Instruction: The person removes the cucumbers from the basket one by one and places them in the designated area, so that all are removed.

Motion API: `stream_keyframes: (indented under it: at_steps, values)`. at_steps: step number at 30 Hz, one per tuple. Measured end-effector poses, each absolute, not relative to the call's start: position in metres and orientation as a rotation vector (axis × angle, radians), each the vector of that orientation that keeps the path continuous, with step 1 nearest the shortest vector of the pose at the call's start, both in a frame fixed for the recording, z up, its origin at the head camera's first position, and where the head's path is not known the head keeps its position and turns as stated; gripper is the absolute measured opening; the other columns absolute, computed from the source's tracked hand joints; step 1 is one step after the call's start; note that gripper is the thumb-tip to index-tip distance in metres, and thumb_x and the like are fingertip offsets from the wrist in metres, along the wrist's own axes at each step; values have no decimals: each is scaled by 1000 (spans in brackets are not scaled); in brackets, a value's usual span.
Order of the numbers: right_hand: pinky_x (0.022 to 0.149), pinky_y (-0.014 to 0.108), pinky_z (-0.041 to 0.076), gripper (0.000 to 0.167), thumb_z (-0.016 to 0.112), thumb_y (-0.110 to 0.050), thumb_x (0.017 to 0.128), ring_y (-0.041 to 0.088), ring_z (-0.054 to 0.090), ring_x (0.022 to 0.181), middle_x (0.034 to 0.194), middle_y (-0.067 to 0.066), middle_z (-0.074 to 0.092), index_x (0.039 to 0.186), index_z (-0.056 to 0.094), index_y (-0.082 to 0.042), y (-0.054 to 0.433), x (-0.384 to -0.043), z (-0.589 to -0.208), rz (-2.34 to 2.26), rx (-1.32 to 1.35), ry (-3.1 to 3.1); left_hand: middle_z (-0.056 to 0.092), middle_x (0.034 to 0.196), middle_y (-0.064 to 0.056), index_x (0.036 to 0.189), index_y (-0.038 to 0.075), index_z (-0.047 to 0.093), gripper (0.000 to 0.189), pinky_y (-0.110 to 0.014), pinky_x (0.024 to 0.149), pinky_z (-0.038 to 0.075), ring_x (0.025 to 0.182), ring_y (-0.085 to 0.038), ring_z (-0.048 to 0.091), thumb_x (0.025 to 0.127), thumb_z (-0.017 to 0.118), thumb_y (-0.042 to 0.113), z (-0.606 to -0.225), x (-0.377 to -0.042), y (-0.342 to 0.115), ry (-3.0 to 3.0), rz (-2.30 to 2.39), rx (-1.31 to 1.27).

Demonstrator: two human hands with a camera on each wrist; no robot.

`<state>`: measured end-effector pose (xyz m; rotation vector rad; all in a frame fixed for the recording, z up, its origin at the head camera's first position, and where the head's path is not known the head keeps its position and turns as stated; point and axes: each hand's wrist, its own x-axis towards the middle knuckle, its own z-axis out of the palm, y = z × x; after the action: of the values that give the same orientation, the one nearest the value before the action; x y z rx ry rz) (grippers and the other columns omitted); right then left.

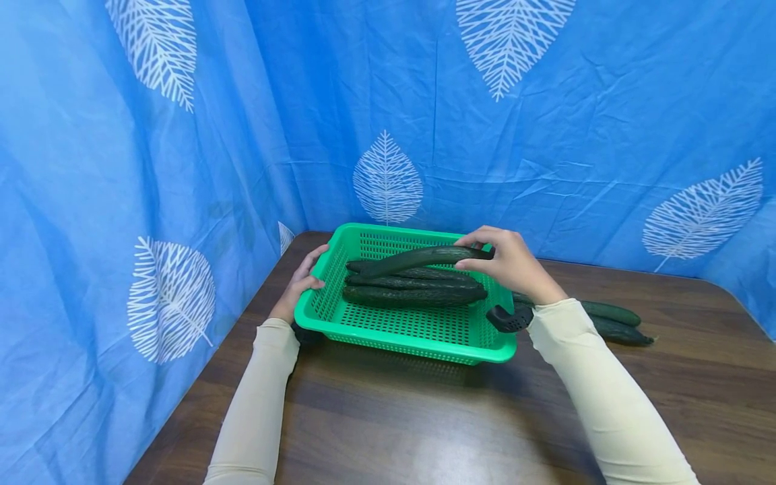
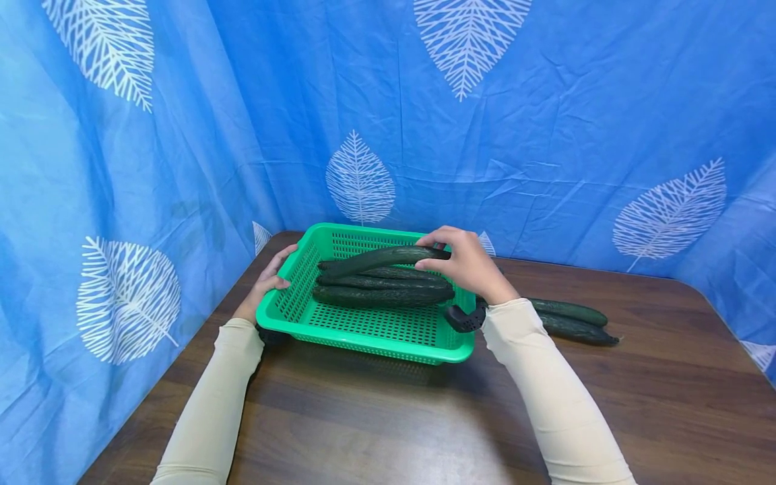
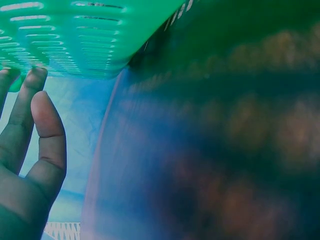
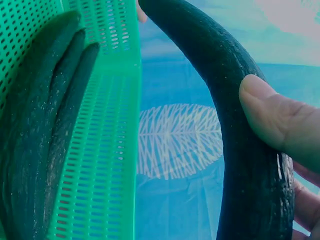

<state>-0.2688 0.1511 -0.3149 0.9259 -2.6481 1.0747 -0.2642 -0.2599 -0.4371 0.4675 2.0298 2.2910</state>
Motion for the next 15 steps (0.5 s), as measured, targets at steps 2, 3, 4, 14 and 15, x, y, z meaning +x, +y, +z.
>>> stream_keyframes:
  at_steps: [2, 3, 4, 14, 15]
  values:
    - [71, 33, 46, 32, 85, -13, 94, 24, 58, 98, 115, 12, 74, 124, 80, -3, 154, -265, -313, 1082, 911, -2636, 17, 170, -35, 171, -5, 8, 86, -26, 100, 50, 123, -4, 55, 90, 38, -3, -437, -265, -260, 2032, 2293, 467]
    - [70, 32, 46, 32, 85, -13, 94, 24, 58, 98, 114, 11, 74, 124, 80, -3, 156, -263, -313, 1087, 902, -2629, 17, 171, -35, 171, -5, 8, 86, -26, 100, 50, 123, -4, 55, 90, 38, -3, -437, -265, -260, 2033, 2293, 466]
    - [69, 30, 45, 32, 86, -13, 93, 23, 57, 97, 113, 10, 74, 123, 81, -3, 158, -261, -312, 1090, 897, -2621, 16, 170, -36, 171, -5, 8, 86, -27, 100, 49, 124, -4, 54, 91, 38, -3, -437, -265, -260, 2034, 2292, 471]
    - [69, 24, 44, 30, 86, -8, 91, 18, 54, 88, 102, 6, 71, 120, 82, -5, 179, -251, -320, 1102, 863, -2548, 15, 171, -35, 171, -4, 7, 86, -29, 108, 50, 125, -5, 54, 91, 38, -1, -436, -263, -260, 2019, 2284, 467]
    - [69, 24, 44, 30, 86, -8, 91, 18, 54, 87, 103, 6, 72, 121, 82, -5, 182, -250, -321, 1107, 858, -2542, 14, 172, -35, 171, -4, 7, 86, -29, 109, 50, 125, -5, 54, 91, 38, -1, -436, -264, -260, 2018, 2282, 466]
